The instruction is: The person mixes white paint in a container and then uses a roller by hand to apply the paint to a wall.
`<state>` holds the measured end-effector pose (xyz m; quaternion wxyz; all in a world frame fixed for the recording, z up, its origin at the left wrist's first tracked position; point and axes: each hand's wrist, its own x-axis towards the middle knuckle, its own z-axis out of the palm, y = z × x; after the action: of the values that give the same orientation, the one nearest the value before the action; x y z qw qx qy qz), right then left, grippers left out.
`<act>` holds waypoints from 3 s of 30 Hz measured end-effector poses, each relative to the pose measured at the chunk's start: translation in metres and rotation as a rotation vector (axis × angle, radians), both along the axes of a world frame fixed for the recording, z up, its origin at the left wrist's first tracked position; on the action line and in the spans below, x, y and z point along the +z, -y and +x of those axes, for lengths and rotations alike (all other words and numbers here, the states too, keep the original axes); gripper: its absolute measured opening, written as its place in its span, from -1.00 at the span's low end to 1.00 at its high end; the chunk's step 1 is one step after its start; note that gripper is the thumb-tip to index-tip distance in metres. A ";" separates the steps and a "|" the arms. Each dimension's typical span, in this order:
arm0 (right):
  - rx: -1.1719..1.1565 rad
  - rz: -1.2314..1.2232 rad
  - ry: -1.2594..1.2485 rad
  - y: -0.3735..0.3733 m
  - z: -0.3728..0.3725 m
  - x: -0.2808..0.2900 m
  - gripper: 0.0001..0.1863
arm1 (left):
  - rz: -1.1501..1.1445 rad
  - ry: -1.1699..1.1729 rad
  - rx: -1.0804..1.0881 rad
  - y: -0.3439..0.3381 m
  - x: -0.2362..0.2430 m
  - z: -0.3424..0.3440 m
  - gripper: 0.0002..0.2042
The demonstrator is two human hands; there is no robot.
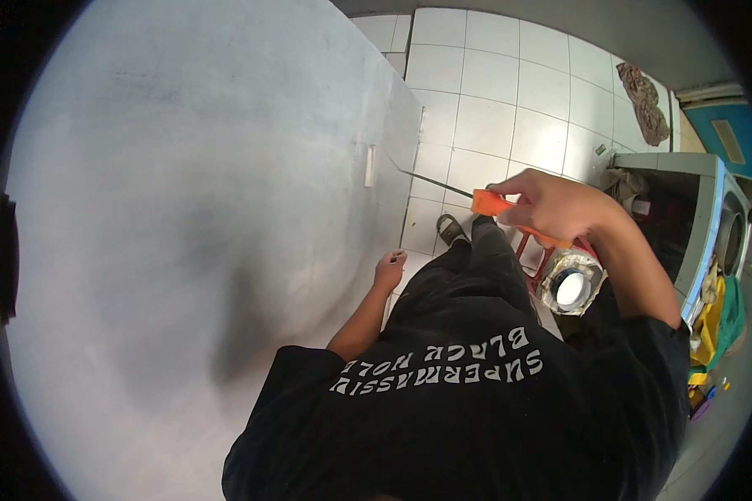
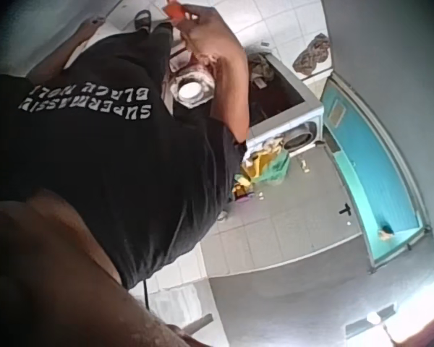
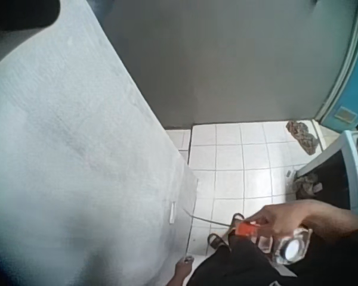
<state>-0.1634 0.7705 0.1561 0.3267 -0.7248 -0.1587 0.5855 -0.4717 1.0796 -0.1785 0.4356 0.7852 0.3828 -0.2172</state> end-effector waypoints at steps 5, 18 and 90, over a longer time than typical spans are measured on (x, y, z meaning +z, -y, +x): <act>0.015 0.093 0.193 -0.006 -0.011 -0.091 -0.48 | 0.084 -0.070 -0.020 0.006 0.003 0.007 -0.59; -0.065 0.077 0.082 0.012 -0.016 0.014 -0.46 | 0.150 0.078 0.004 -0.008 0.005 -0.002 -0.63; -0.164 -0.181 0.036 -0.087 -0.064 -0.543 -0.60 | -0.035 -0.133 0.043 0.021 -0.042 -0.022 -0.67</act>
<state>-0.2270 0.8578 -0.3871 0.3037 -0.7722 -0.0514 0.5556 -0.4934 1.0581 -0.2207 0.4272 0.7530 0.4238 -0.2663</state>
